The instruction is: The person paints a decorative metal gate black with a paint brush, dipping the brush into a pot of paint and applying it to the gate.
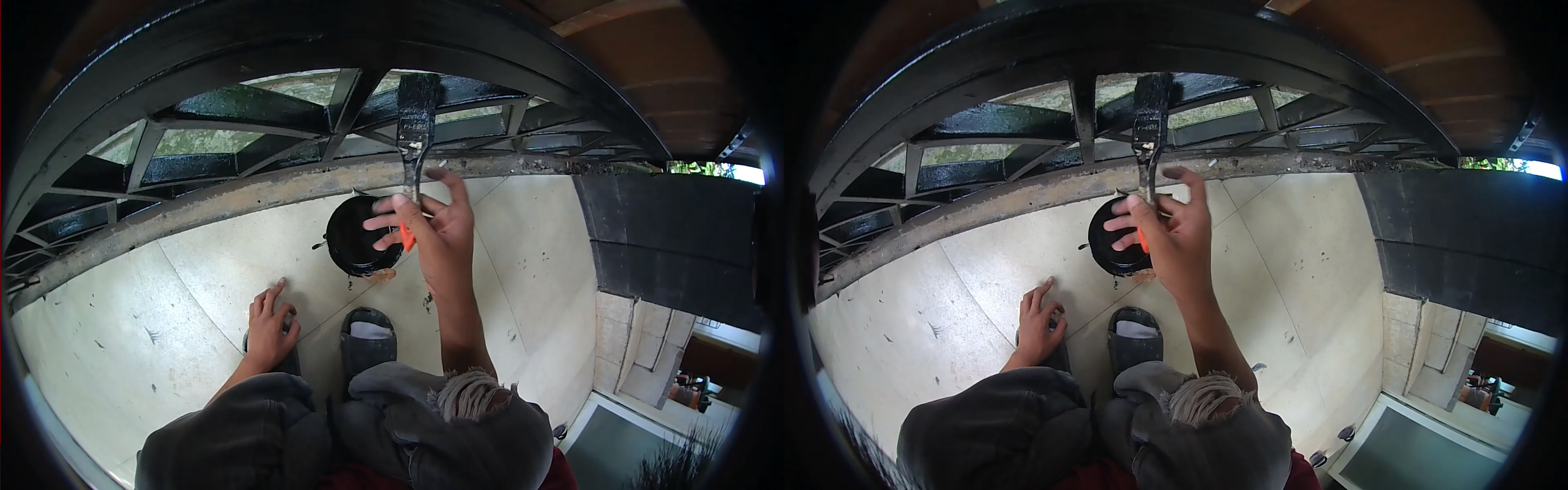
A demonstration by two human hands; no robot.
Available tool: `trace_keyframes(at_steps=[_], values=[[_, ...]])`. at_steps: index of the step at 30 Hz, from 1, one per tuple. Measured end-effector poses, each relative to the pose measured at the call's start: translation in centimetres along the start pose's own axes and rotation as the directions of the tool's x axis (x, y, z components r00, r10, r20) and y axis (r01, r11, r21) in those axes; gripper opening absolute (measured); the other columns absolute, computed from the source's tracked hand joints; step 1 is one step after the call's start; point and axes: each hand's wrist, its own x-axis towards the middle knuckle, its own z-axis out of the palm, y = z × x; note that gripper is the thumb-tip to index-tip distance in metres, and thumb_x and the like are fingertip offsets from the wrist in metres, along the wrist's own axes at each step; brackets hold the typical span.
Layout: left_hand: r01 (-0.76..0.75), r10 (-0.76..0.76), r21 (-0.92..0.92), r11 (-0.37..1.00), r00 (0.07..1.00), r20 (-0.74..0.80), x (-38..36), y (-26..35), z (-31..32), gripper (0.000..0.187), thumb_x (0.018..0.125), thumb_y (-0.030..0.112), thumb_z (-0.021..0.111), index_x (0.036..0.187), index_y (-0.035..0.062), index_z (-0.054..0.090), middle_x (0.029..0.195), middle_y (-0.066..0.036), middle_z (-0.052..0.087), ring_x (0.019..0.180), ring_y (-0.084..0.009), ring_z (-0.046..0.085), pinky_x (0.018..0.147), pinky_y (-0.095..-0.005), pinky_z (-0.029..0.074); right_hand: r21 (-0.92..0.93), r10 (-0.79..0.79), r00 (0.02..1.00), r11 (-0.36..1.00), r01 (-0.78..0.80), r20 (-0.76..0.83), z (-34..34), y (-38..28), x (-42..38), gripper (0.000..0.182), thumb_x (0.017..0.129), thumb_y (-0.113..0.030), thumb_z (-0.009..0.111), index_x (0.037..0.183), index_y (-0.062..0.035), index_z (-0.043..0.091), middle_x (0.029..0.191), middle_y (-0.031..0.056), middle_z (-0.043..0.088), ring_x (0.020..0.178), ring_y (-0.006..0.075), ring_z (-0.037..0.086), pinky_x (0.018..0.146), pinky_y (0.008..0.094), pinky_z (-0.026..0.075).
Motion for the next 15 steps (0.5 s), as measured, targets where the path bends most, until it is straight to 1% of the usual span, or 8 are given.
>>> trace_keyframes(at_steps=[2, 5, 6, 7, 9, 13, 14, 15], values=[[0.001, -0.001, -0.004, 1.0, 1.0, -0.003, -0.1, -0.1, 0.2, 0.02, 0.077, 0.012, 0.07, 0.095, 0.0073, 0.067, 0.152, -0.013, 0.045, 0.132, -0.0375, 0.043, 0.108, -0.0474, 0.038, -0.1, 0.255, 0.94, 0.966, -0.238, 0.226, -0.3, -0.3, 0.5, 0.026, 0.102, -0.016, 0.058, 0.113, 0.0076, 0.054, 0.094, 0.0193, 0.071, 0.076, 0.0247, 0.076, 0.053, 0.0276, 0.06], [0.014, -0.014, -0.029, 0.999, 1.0, -0.005, -0.2, -0.3, 0.2, 0.018, 0.077, 0.011, 0.07, 0.094, 0.0074, 0.067, 0.152, -0.014, 0.045, 0.133, -0.0391, 0.043, 0.111, -0.0479, 0.037, -0.177, 0.353, 0.889, 0.933, -0.313, 0.291, 0.7, -2.7, 0.0, 0.028, 0.103, -0.018, 0.058, 0.114, 0.0068, 0.053, 0.097, 0.0201, 0.072, 0.07, 0.0254, 0.075, 0.047, 0.0268, 0.057], [0.003, -0.003, -0.021, 1.0, 1.0, -0.01, -0.1, -0.3, 0.2, 0.019, 0.077, 0.012, 0.07, 0.095, 0.0066, 0.067, 0.152, -0.013, 0.044, 0.132, -0.0374, 0.043, 0.11, -0.0473, 0.037, -0.136, 0.318, 0.906, 0.947, -0.291, 0.28, 1.0, -2.8, -0.3, 0.028, 0.102, -0.019, 0.059, 0.113, 0.0059, 0.052, 0.099, 0.0209, 0.073, 0.065, 0.026, 0.074, 0.043, 0.0266, 0.055], [-0.008, 0.008, -0.015, 1.0, 1.0, -0.013, -0.2, -0.3, 0.2, 0.019, 0.077, 0.012, 0.07, 0.095, 0.0057, 0.066, 0.152, -0.013, 0.044, 0.132, -0.0358, 0.043, 0.109, -0.0467, 0.038, -0.109, 0.241, 0.944, 0.969, -0.221, 0.226, 1.6, -3.0, -0.6, 0.026, 0.101, -0.015, 0.058, 0.114, 0.0053, 0.049, 0.097, 0.0277, 0.072, 0.061, 0.0317, 0.074, 0.041, 0.0303, 0.057], [0.004, -0.004, -0.025, 1.0, 1.0, -0.008, -0.1, -0.2, 0.0, 0.019, 0.077, 0.012, 0.07, 0.095, 0.0054, 0.066, 0.152, -0.013, 0.044, 0.132, -0.0357, 0.043, 0.109, -0.0466, 0.038, -0.125, 0.115, 0.988, 0.987, -0.103, 0.099, 2.5, -3.0, -0.1, 0.027, 0.101, -0.015, 0.058, 0.116, 0.0048, 0.047, 0.095, 0.0279, 0.072, 0.06, 0.0321, 0.073, 0.043, 0.0305, 0.058], [-0.003, 0.003, -0.035, 0.999, 1.0, 0.0, -0.1, -0.4, -0.1, 0.019, 0.078, 0.013, 0.069, 0.094, 0.0048, 0.066, 0.152, -0.014, 0.044, 0.133, -0.0352, 0.043, 0.109, -0.0462, 0.037, -0.094, 0.083, 0.985, 0.993, -0.069, 0.15, 1.9, -3.3, 3.5, 0.026, 0.099, -0.017, 0.061, 0.108, 0.0061, 0.053, 0.087, 0.0269, 0.071, 0.059, 0.0315, 0.073, 0.045, 0.0316, 0.061], [-0.006, 0.006, -0.039, 0.999, 1.0, 0.0, -0.1, -0.5, -0.1, 0.019, 0.078, 0.013, 0.069, 0.094, 0.0048, 0.066, 0.152, -0.014, 0.044, 0.133, -0.0352, 0.043, 0.109, -0.0462, 0.037, -0.076, -0.027, 0.995, 0.997, 0.034, 0.093, 1.9, -3.4, 4.0, 0.026, 0.098, -0.018, 0.062, 0.105, 0.0069, 0.056, 0.085, 0.0257, 0.071, 0.059, 0.0307, 0.073, 0.047, 0.0313, 0.062], [-0.008, 0.008, -0.04, 0.999, 1.0, 0.001, -0.1, -0.5, -0.1, 0.019, 0.078, 0.013, 0.069, 0.094, 0.005, 0.066, 0.152, -0.014, 0.044, 0.133, -0.0352, 0.043, 0.109, -0.0463, 0.037, -0.08, -0.026, 0.995, 0.996, 0.033, 0.091, 2.3, -3.2, 3.9, 0.026, 0.098, -0.018, 0.062, 0.105, 0.0069, 0.056, 0.085, 0.0257, 0.071, 0.059, 0.0307, 0.073, 0.047, 0.0313, 0.062]])
